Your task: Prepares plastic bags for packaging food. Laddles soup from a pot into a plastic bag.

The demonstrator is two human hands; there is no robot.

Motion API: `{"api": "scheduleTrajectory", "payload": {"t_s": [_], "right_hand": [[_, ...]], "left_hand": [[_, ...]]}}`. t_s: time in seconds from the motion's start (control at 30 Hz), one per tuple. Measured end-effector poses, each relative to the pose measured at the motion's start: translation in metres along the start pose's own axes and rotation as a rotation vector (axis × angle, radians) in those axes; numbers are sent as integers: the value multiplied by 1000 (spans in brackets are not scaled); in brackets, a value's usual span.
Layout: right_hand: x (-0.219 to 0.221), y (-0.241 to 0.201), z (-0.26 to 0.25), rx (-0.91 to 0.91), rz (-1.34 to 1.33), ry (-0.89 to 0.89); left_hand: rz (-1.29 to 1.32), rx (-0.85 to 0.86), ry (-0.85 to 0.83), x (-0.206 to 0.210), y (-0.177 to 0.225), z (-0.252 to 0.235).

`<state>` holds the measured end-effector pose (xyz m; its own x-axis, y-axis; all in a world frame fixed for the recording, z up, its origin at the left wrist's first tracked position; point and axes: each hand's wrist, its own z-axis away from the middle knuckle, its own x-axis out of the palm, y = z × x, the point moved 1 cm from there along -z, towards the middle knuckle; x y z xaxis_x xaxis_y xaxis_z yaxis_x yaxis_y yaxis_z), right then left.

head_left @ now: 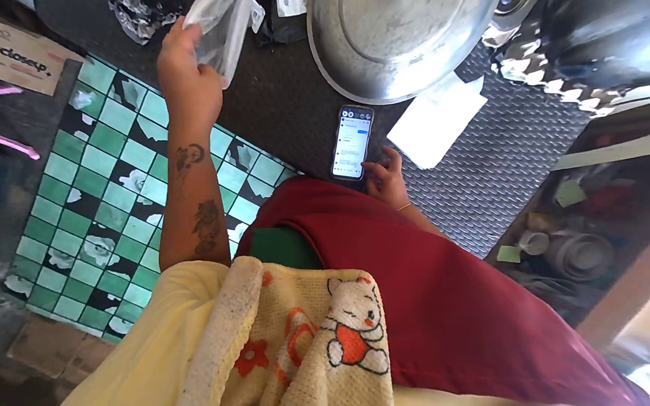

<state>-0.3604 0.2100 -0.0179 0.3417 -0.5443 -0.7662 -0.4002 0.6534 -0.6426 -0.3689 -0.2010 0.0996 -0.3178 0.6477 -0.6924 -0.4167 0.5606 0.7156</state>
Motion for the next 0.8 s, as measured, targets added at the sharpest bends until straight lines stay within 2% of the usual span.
{"api": "scheduleTrajectory", "payload": {"t_s": [0.07,0.13,0.23,0.27,0.33,0.37,0.47,0.5,0.57,0.67,0.7,0.73,0.77,0.8], "right_hand": [[0,2,1,-19,-2,9],[1,3,1,-28,0,11],[1,5,1,-23,7,6],[1,4,1,-22,8,6],[0,4,0,-19,2,5],[0,5,0,-17,-2,2],[-1,3,0,-13,-2,0],[-1,4,1,-15,1,5],[0,7,3,-32,4,18],[0,10,4,-47,4,8],[0,10,3,-49,3,1],[0,9,2,-46,4,-6],[1,7,1,-41,5,-12],[0,7,0,-36,7,-17]], "left_hand": [[209,-23,-6,-10,11,5],[565,-8,-26,-25,26,15],[1173,206,-196,-40,31,20],[1268,298,-267,-41,29,18],[1188,380,-363,-38,19,9],[989,337,-354,-37,12,4],[-117,45,-266,-37,10,-4],[-268,-32,-265,-34,10,-7],[-198,-46,-238,-37,8,-2],[530,122,-329,-41,17,12],[694,179,-377,-38,19,12],[764,212,-399,-35,19,9],[726,206,-395,-31,17,6],[578,156,-351,-28,15,3]]}}
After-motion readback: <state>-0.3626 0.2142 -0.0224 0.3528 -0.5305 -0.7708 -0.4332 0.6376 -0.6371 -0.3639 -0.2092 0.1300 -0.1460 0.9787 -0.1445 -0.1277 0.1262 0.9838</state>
